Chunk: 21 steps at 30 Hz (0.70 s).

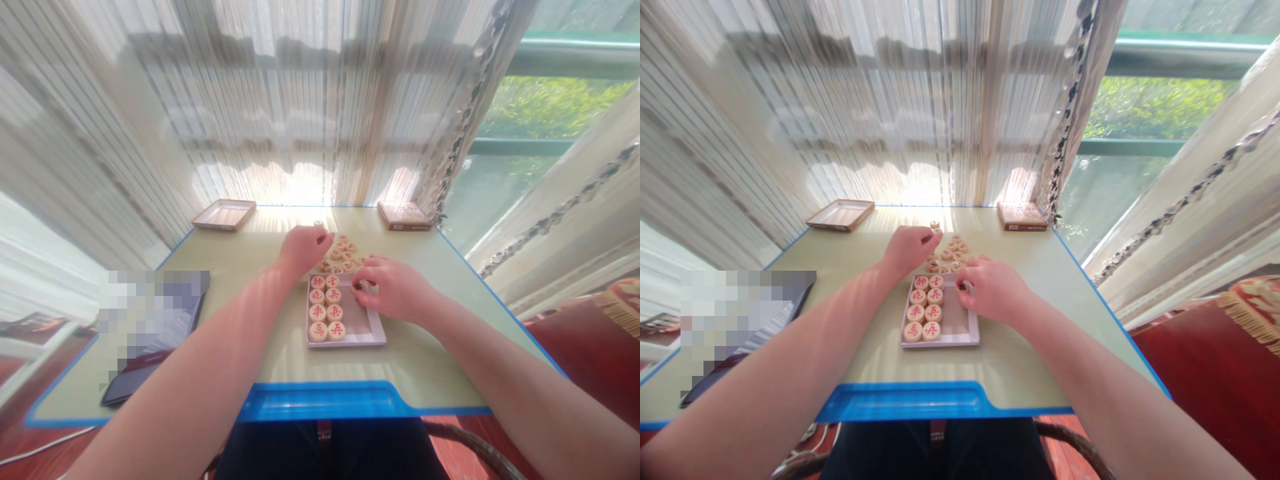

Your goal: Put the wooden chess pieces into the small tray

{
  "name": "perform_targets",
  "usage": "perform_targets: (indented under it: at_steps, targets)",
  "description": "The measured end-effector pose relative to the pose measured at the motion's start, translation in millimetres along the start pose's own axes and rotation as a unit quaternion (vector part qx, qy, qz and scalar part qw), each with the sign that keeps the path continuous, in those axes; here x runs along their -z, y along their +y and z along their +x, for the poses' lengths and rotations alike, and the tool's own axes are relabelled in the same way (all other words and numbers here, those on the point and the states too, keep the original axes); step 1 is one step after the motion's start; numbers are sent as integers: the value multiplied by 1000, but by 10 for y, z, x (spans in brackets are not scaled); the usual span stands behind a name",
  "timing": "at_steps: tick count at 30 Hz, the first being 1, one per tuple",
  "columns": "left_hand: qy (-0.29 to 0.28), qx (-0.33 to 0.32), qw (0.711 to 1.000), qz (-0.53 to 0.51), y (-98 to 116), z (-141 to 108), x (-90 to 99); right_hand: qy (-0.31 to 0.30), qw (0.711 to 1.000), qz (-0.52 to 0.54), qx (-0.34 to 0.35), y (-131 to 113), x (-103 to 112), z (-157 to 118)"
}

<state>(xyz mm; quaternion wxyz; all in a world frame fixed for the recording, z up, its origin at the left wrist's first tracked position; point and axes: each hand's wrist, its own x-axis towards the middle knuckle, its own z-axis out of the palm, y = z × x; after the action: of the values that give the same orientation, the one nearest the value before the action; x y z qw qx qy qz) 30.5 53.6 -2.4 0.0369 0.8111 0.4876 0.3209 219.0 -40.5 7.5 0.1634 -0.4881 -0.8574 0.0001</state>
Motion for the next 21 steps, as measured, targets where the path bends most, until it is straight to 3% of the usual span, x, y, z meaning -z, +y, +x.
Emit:
perform_targets:
  at_steps: [13,21]
  targets:
    - [4,8,1000,-5,-16,10,-17,-2,999,23,-22,34,20,2]
    - [-2,61,995,-77,-36,27,29,-26,999,34,-30,22,56,7]
